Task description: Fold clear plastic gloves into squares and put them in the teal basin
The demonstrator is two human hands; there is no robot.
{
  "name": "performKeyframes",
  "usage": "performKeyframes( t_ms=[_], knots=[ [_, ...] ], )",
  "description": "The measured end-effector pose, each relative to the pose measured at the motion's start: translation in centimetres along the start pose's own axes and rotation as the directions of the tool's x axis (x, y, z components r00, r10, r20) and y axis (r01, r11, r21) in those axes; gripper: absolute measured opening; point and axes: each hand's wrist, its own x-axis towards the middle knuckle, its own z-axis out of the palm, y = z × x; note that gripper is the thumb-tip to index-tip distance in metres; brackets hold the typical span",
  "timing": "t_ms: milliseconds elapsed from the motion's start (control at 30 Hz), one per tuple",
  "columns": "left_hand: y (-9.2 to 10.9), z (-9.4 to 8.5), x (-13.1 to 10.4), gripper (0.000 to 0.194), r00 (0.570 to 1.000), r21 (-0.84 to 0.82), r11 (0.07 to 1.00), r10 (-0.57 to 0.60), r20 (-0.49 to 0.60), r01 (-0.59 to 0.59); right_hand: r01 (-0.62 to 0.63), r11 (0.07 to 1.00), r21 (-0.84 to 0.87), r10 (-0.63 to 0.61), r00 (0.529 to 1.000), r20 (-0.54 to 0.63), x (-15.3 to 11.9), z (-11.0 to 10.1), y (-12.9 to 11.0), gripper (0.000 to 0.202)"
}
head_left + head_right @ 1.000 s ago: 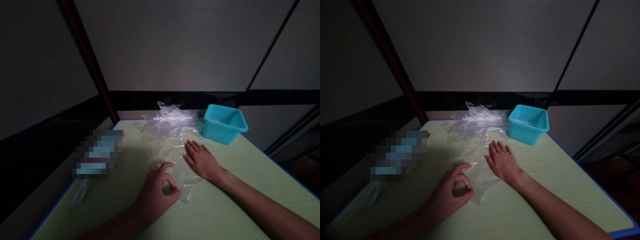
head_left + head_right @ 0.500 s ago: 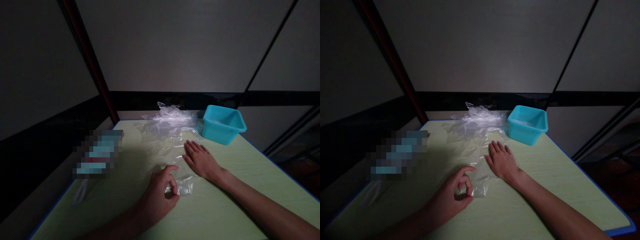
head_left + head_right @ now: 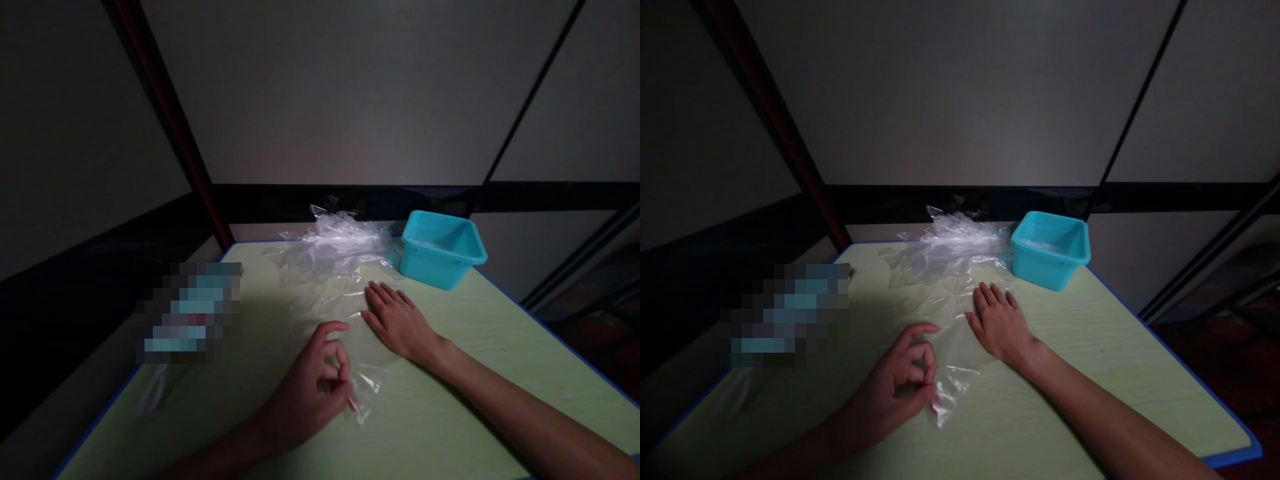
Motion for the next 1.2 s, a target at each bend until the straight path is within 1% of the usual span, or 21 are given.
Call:
performKeyframes(
  t_ms=[133,233,300,333,433,467,500,533,567,633,667,700,733,767,800,833,867,900,967,1033,1200],
  knots=[
    [-0.1,-0.7,0.5,0.067,0.985,-0.244,0.963,-0.079,0.154,0.116,-0.003,1.000,0.001,0.003,1.000,0.001,0.0,0.0,0.0,0.054],
    [-0.3,-1.7,0.9,0.072,0.945,-0.348,0.913,-0.099,0.311,0.211,0.000,1.000,-0.002,0.000,1.000,0.005,0.0,0.0,0.1,0.054],
    [-0.2,-2.4,1.0,0.074,0.900,-0.402,0.872,-0.093,0.425,0.280,0.003,1.000,0.000,-0.003,1.000,0.008,0.1,0.0,0.1,0.055],
    [-0.2,-2.8,1.0,0.076,0.869,-0.412,0.852,-0.095,0.485,0.323,0.005,1.000,0.001,-0.005,1.000,0.010,0.1,0.0,0.1,0.055],
    [0.2,-3.8,1.0,0.078,0.751,-0.381,0.813,-0.100,0.652,0.439,0.010,1.000,0.004,-0.010,1.000,0.016,0.1,0.1,0.2,0.055],
    [0.4,-4.0,1.0,0.075,0.731,-0.372,0.814,-0.092,0.676,0.446,0.011,1.000,0.006,-0.011,1.000,0.020,0.1,0.0,0.2,0.056],
    [0.5,-4.1,1.1,0.070,0.743,-0.382,0.820,-0.075,0.666,0.426,0.013,1.000,0.010,-0.013,1.000,0.027,0.0,0.0,0.2,0.056],
    [0.7,-4.1,1.2,0.063,0.783,-0.405,0.833,-0.053,0.620,0.377,0.017,1.000,0.016,-0.018,0.999,0.036,-0.1,-0.1,0.2,0.056],
    [0.8,-4.0,1.3,0.055,0.837,-0.424,0.852,-0.031,0.546,0.307,0.025,0.999,0.022,-0.026,0.999,0.046,-0.2,-0.3,0.2,0.057],
    [0.9,-3.7,1.5,0.036,0.948,-0.380,0.914,-0.016,0.318,0.142,0.044,0.998,0.034,-0.046,0.997,0.058,-0.4,-0.6,0.2,0.058],
    [0.9,-3.6,1.6,0.026,0.985,-0.294,0.954,-0.016,0.174,0.068,0.054,0.998,0.040,-0.056,0.997,0.054,-0.5,-0.9,0.1,0.058],
    [0.8,-3.5,1.6,0.016,1.000,-0.155,0.988,0.000,0.020,0.003,0.063,0.997,0.044,-0.065,0.997,0.043,-0.5,-1.1,0.1,0.058],
    [0.7,-3.4,1.7,0.008,0.992,0.028,0.998,0.054,-0.116,-0.051,0.076,0.996,0.049,-0.078,0.997,0.027,-0.5,-1.2,0.0,0.057],
    [0.5,-3.3,1.7,0.003,0.968,0.231,0.968,0.146,-0.205,-0.097,0.095,0.994,0.057,-0.096,0.995,0.008,-0.5,-1.4,-0.1,0.056],
    [0.3,-3.3,1.7,0.005,0.938,0.427,0.893,0.259,-0.232,-0.141,0.120,0.990,0.068,-0.120,0.993,-0.012,-0.5,-1.4,-0.3,0.055],
    [0.1,-3.4,1.6,0.009,0.910,0.592,0.784,0.364,-0.198,-0.185,0.154,0.985,0.082,-0.152,0.988,-0.028,-0.4,-1.3,-0.6,0.054],
    [-0.2,-3.4,1.6,0.014,0.886,0.713,0.664,0.444,-0.134,-0.224,0.191,0.976,0.100,-0.188,0.981,-0.038,-0.4,-1.2,-0.8,0.054],
    [-0.5,-3.5,1.6,0.018,0.871,0.792,0.556,0.487,-0.064,-0.252,0.227,0.967,0.119,-0.223,0.974,-0.041,-0.4,-1.1,-1.1,0.055],
    [-1.0,-3.6,1.5,0.027,0.866,0.876,0.412,0.499,0.013,-0.251,0.289,0.945,0.154,-0.289,0.957,-0.023,-0.4,-0.6,-1.7,0.057],
    [-1.3,-3.7,1.5,0.031,0.876,0.915,0.337,0.481,0.035,-0.222,0.340,0.922,0.184,-0.348,0.937,0.014,-0.4,-0.3,-2.1,0.060],
    [-1.5,-3.7,1.6,0.037,0.899,0.951,0.250,0.433,0.058,-0.182,0.389,0.886,0.254,-0.419,0.904,0.079,-0.9,-0.5,-2.3,0.064]
  ],
)
